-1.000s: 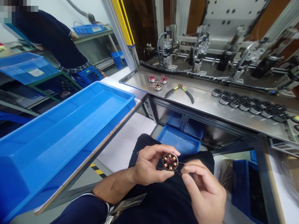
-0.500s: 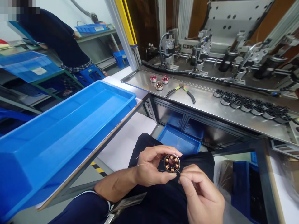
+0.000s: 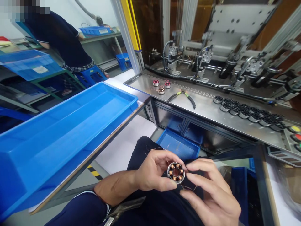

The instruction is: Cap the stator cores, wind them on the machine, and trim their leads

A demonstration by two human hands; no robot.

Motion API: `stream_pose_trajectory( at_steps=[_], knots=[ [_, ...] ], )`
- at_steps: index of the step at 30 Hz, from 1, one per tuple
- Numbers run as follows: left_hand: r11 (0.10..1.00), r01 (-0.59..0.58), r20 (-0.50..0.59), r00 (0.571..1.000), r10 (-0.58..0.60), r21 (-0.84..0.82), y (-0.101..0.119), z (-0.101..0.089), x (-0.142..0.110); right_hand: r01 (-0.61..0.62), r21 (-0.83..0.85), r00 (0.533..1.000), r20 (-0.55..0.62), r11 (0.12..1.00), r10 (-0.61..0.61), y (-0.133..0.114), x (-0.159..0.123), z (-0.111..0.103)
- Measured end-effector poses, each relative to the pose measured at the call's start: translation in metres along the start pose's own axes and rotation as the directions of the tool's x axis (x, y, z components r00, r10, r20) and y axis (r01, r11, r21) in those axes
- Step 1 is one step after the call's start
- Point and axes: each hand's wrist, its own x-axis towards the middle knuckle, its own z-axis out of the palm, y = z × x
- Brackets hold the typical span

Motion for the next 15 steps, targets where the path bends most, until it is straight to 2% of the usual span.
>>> stream_pose_trajectory(
  at_steps=[4,6,9,11,13,15],
  knots=[
    [0.974,0.213,0.034,0.977,-0.211,-0.078,-0.002,0.004,-0.001,0.099,0.02,0.982,0.157,0.995,-0.101,0.001,0.019,-0.01],
    [0.958,0.276,0.043,0.961,-0.273,-0.081,-0.002,0.004,-0.001,0.075,0.008,0.978,0.194,0.997,-0.075,-0.003,0.023,-0.009],
    [0.935,0.336,0.05,0.942,-0.333,-0.114,-0.002,0.004,-0.001,-0.071,-0.079,0.989,0.123,0.994,0.081,-0.01,0.019,-0.006],
    [0.92,0.363,0.051,0.932,-0.359,-0.152,0.0,0.003,0.001,-0.092,-0.162,0.992,0.068,0.982,0.104,-0.014,0.012,-0.005],
    [0.905,0.374,0.05,0.927,-0.372,-0.201,0.0,0.003,0.003,0.03,-0.269,0.998,0.057,0.963,-0.015,-0.016,0.003,-0.007],
    [0.895,0.37,0.052,0.928,-0.369,-0.248,0.001,0.005,0.005,0.173,-0.375,0.985,0.068,0.911,-0.159,-0.017,-0.006,-0.01]
  ],
)
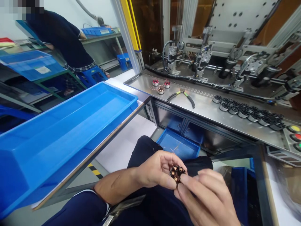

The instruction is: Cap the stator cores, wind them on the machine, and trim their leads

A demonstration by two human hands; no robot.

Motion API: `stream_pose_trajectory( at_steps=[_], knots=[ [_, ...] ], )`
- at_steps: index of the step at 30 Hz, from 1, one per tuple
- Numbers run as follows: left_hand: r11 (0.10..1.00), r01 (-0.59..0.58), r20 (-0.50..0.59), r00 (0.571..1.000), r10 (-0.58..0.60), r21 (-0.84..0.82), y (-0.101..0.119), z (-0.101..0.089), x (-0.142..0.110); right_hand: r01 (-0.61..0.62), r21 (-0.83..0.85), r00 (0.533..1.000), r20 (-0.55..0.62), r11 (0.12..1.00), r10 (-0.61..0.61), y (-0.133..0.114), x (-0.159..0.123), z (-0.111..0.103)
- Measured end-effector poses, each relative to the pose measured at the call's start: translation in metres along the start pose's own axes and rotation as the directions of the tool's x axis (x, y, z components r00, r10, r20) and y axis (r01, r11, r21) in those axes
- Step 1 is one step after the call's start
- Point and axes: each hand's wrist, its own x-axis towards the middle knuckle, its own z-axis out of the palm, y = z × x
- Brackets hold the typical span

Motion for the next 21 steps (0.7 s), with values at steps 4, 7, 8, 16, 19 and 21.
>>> stream_pose_trajectory(
  at_steps=[4,7,8,16,19,21],
  knots=[
    [0.987,-0.156,0.048,0.986,0.157,-0.027,-0.002,0.006,0.001,0.076,-0.177,0.994,-0.065,0.981,-0.089,-0.003,-0.011,0.001],
    [0.929,-0.369,0.054,0.929,0.367,0.039,-0.006,0.01,0.002,0.03,-0.207,0.987,-0.151,0.978,-0.062,-0.007,-0.015,0.01],
    [0.9,-0.43,0.049,0.903,0.428,0.07,-0.008,0.01,0.003,0.017,-0.192,0.981,-0.186,0.981,-0.053,-0.009,-0.015,0.015],
    [0.661,-0.694,0.04,0.698,0.715,0.286,-0.023,0.008,0.011,-0.266,0.028,0.9,-0.351,0.964,0.259,-0.02,-0.008,0.043],
    [0.624,-0.728,0.038,0.659,0.752,0.283,-0.026,0.01,0.011,-0.329,0.227,0.824,-0.405,0.916,0.396,-0.026,-0.001,0.053],
    [0.624,-0.728,0.028,0.657,0.753,0.285,-0.028,0.011,0.011,-0.347,0.348,0.745,-0.461,0.871,0.481,-0.028,0.004,0.06]
  ],
)
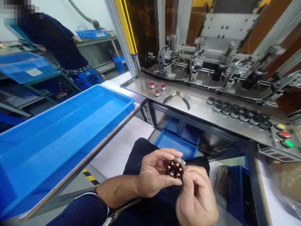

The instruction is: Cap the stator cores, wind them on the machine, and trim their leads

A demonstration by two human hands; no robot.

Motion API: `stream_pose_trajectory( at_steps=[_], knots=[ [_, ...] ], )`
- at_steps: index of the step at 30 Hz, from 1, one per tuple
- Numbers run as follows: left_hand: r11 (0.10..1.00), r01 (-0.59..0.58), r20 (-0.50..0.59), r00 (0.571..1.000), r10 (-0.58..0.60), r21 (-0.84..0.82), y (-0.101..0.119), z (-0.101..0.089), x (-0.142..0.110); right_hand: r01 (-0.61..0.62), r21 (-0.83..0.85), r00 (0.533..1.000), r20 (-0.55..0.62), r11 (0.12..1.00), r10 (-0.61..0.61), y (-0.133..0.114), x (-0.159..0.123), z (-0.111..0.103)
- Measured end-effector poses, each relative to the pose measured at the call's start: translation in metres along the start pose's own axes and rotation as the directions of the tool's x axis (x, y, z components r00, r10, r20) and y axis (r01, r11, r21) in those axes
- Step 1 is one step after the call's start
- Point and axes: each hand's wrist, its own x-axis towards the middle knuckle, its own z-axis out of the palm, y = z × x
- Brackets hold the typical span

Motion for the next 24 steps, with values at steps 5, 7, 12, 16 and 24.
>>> stream_pose_trajectory(
  at_steps=[5,7,12,16,24],
  knots=[
    [0.987,0.155,0.059,0.986,-0.157,0.034,0.007,-0.008,0.004,0.058,-0.037,0.998,0.041,0.998,-0.056,0.008,0.006,0.001],
    [0.958,0.249,0.124,0.956,-0.267,0.14,0.013,-0.014,0.01,0.104,-0.071,0.992,0.082,0.992,-0.098,0.013,0.009,-0.005],
    [0.903,0.397,0.26,0.865,-0.428,0.166,0.019,-0.023,0.018,0.16,-0.085,0.973,0.183,0.983,-0.143,0.016,0.016,-0.012],
    [0.875,0.483,0.287,0.837,-0.466,0.012,0.011,-0.022,0.015,0.152,-0.136,0.972,0.199,0.979,-0.123,0.008,0.018,-0.012],
    [0.88,0.446,0.398,0.846,-0.356,-0.16,0.01,-0.028,0.018,0.072,-0.164,0.979,0.199,0.984,-0.038,0.008,0.018,-0.019]
  ],
)
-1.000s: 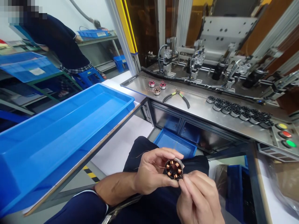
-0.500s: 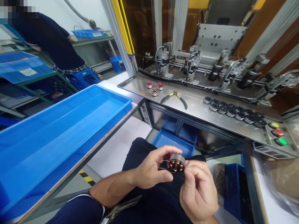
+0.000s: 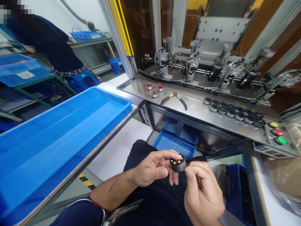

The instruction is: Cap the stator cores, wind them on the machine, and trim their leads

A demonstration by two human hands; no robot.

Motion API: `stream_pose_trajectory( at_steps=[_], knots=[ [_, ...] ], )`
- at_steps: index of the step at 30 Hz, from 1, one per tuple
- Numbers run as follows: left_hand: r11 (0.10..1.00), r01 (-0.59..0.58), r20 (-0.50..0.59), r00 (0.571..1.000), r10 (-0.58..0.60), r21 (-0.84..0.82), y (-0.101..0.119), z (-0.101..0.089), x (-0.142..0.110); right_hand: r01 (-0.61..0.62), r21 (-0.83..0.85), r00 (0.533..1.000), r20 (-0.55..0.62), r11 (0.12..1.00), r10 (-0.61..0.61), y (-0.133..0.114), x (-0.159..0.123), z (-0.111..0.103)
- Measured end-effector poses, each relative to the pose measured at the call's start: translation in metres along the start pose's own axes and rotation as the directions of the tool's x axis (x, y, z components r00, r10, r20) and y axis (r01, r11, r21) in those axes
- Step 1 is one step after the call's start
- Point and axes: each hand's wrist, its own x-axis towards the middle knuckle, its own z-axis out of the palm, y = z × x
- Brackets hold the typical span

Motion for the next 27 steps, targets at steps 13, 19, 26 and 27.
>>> stream_pose_trajectory(
  at_steps=[13,19,26,27],
  knots=[
    [0.988,0.14,-0.084,0.986,-0.145,-0.07,0.0,0.009,-0.003,0.29,-0.104,0.933,0.25,0.951,-0.258,-0.002,0.015,-0.022],
    [0.983,0.163,-0.001,0.987,-0.163,-0.087,-0.009,0.011,-0.003,0.245,-0.136,0.951,0.226,0.96,-0.211,-0.002,0.007,-0.023],
    [0.842,-0.273,-0.1,0.929,0.356,0.466,-0.011,0.013,-0.004,-0.301,0.217,0.954,0.064,0.929,0.294,0.0,-0.014,-0.004],
    [0.741,-0.337,-0.052,0.893,0.447,0.581,-0.01,0.012,-0.005,-0.394,0.27,0.919,0.104,0.879,0.38,0.0,-0.014,-0.002]
  ],
)
